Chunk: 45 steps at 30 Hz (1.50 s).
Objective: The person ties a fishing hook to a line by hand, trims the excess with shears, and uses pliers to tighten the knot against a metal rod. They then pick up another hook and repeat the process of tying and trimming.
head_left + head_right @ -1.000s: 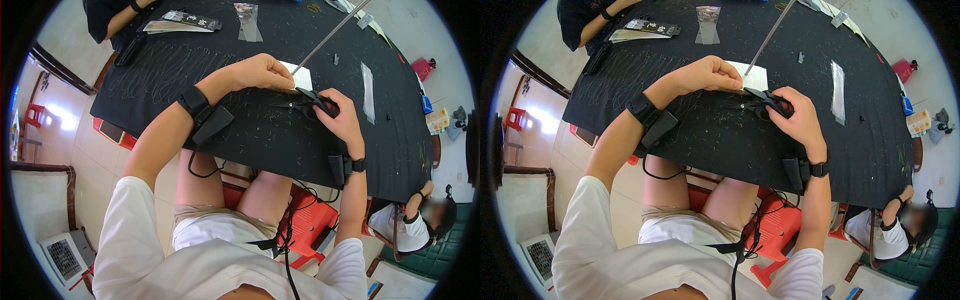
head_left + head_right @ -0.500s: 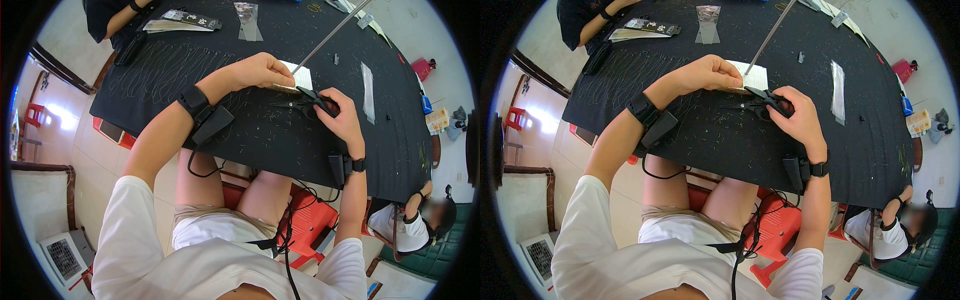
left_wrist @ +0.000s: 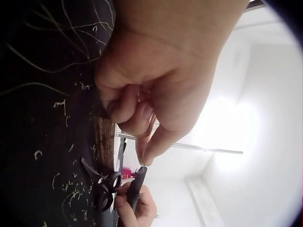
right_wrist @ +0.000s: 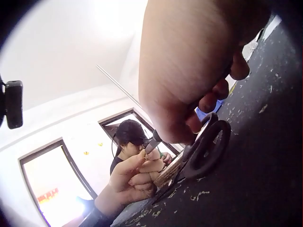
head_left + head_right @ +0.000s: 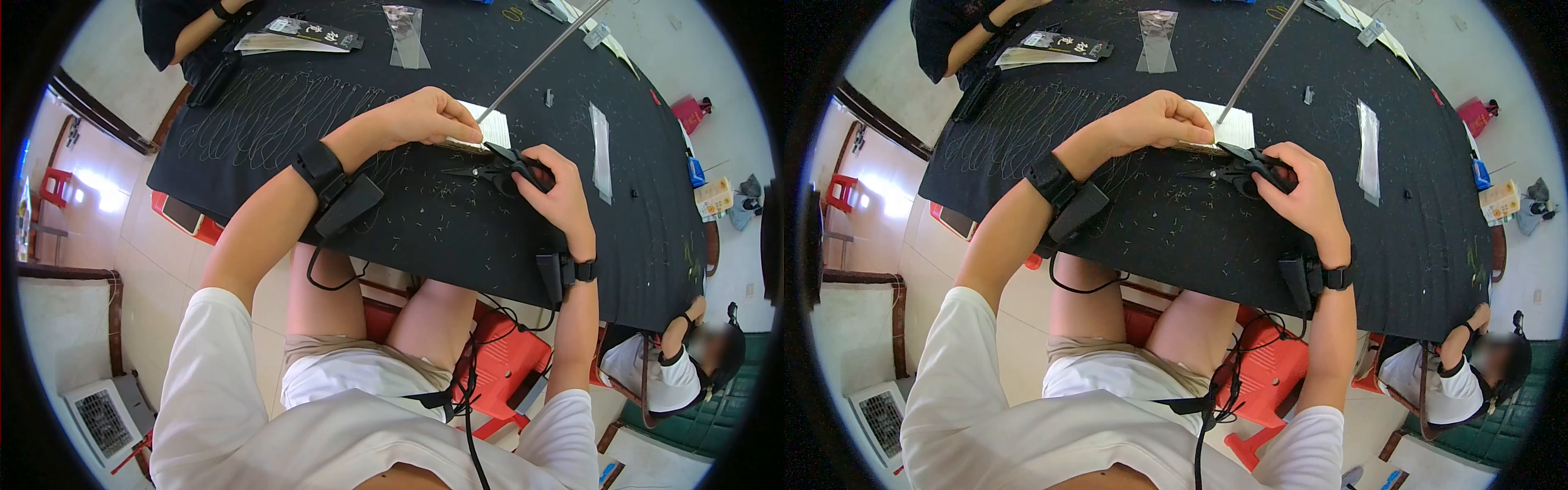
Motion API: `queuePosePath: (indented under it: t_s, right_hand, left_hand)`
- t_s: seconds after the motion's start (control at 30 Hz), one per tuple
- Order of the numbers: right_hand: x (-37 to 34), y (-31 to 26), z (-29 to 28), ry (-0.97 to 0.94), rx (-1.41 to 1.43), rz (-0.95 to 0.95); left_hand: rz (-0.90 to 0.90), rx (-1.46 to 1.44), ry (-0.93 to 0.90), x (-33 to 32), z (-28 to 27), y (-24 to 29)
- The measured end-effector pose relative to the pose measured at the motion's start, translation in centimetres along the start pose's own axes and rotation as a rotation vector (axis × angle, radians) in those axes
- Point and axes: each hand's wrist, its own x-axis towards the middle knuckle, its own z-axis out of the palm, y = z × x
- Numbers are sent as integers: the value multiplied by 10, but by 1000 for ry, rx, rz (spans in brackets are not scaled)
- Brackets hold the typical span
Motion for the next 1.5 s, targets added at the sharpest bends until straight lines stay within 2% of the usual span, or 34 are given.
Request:
queuePosePath:
  t_s: [1.5]
  right_hand:
    - [1,-2,1,16,-8,-2]
  left_hand:
    - [0,48,10,0,0,0]
